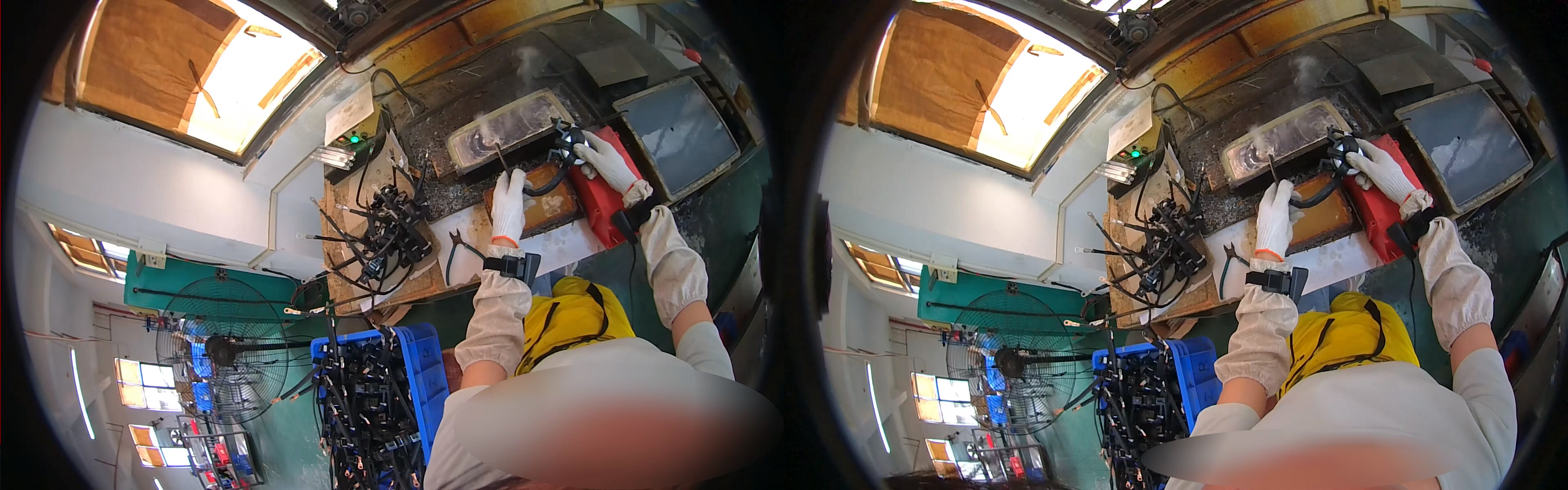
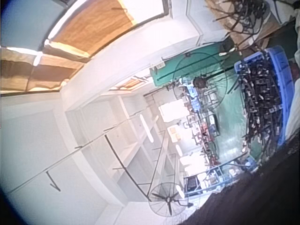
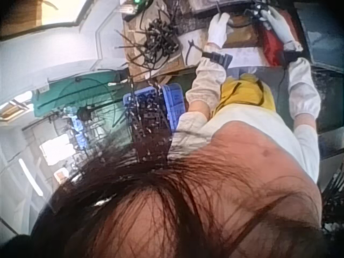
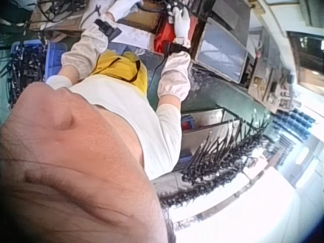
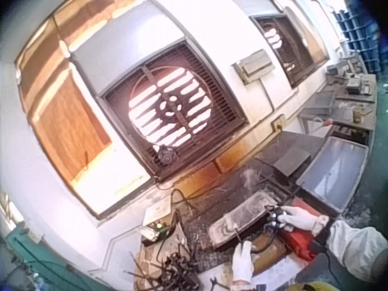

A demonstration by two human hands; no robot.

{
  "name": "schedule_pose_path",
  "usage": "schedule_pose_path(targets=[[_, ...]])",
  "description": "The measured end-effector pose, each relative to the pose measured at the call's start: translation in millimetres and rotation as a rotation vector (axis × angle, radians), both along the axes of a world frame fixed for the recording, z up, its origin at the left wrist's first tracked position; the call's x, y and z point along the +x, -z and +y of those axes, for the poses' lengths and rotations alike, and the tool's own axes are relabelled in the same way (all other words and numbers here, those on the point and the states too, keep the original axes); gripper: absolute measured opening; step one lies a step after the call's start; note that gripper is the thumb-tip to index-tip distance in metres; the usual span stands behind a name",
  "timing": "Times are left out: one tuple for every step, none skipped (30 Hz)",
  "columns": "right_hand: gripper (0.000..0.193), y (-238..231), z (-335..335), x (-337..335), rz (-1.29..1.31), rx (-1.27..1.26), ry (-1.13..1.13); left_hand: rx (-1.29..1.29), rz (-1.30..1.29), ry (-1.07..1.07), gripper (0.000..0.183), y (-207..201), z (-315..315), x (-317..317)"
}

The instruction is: The person picks up a wire harness from a blue bin, dips its ends into a container of liquid, and places it on a table. They then use a tool to scrape the surface of a rectangular tray before repeating the process.

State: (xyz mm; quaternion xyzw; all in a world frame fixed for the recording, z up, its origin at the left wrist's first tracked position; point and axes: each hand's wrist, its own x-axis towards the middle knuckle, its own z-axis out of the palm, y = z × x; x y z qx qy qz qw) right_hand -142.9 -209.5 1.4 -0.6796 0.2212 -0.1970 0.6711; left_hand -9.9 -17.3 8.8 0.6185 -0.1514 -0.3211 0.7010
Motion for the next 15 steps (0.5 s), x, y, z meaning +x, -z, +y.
schedule_pose_path(targets=[[0.048, -0.6, 0.3, -0.1, 0.0, 0.004, -0.001, 0.006, -0.005, 0.0, 0.027, -0.3, 0.2, -0.2], [0.048, -1.6, 0.8, -0.2, -0.001, 0.005, 0.0, 0.006, -0.006, 0.0, 0.027, -0.9, 0.5, -0.3], [0.048, -2.5, 1.2, -0.5, 0.003, 0.0, -0.003, 0.01, -0.005, 0.003, 0.027, -1.5, 0.8, -0.4], [0.048, -3.5, 1.6, -0.6, 0.006, -0.004, -0.005, 0.015, -0.005, 0.007, 0.027, -2.1, 0.8, -0.5], [0.048, -4.3, 2.1, -0.5, 0.005, -0.004, -0.005, 0.015, -0.005, 0.007, 0.027, -2.3, 1.0, -0.4], [0.048, -5.2, 2.6, -0.4, 0.004, -0.003, -0.009, 0.013, -0.001, 0.006, 0.027, -2.5, 1.1, -0.3], [0.047, -5.6, 2.9, -0.3, 0.003, -0.002, -0.012, 0.011, 0.004, 0.006, 0.027, -2.6, 1.3, -0.2], [0.047, -4.5, 2.0, -0.8, 0.004, -0.002, -0.01, 0.011, 0.004, 0.008, 0.027, -2.2, 0.9, -0.5], [0.046, -3.2, 0.8, -1.1, 0.007, -0.001, -0.01, 0.008, 0.007, 0.013, 0.027, -1.8, 0.5, -0.8], [0.046, -2.0, -0.2, -1.6, 0.01, 0.0, -0.01, 0.005, 0.011, 0.018, 0.027, -1.3, 0.1, -1.2], [0.046, -3.4, 0.8, -1.1, 0.009, 0.0, -0.012, 0.005, 0.01, 0.016, 0.027, -1.2, 0.6, -0.8], [0.045, -5.2, 1.8, -1.0, 0.012, 0.005, -0.013, 0.006, 0.009, 0.023, 0.028, -1.2, 1.1, -0.4], [0.044, -6.4, 2.7, -0.5, 0.015, 0.009, -0.014, 0.007, 0.008, 0.029, 0.028, -1.1, 1.6, 0.0], [0.044, -6.2, 2.3, -0.7, 0.014, 0.009, -0.013, 0.007, 0.007, 0.03, 0.028, -0.9, 1.7, 0.0], [0.044, -6.2, 1.7, -0.9, 0.011, 0.017, -0.024, 0.007, 0.006, 0.038, 0.028, -0.8, 1.7, 0.1]])
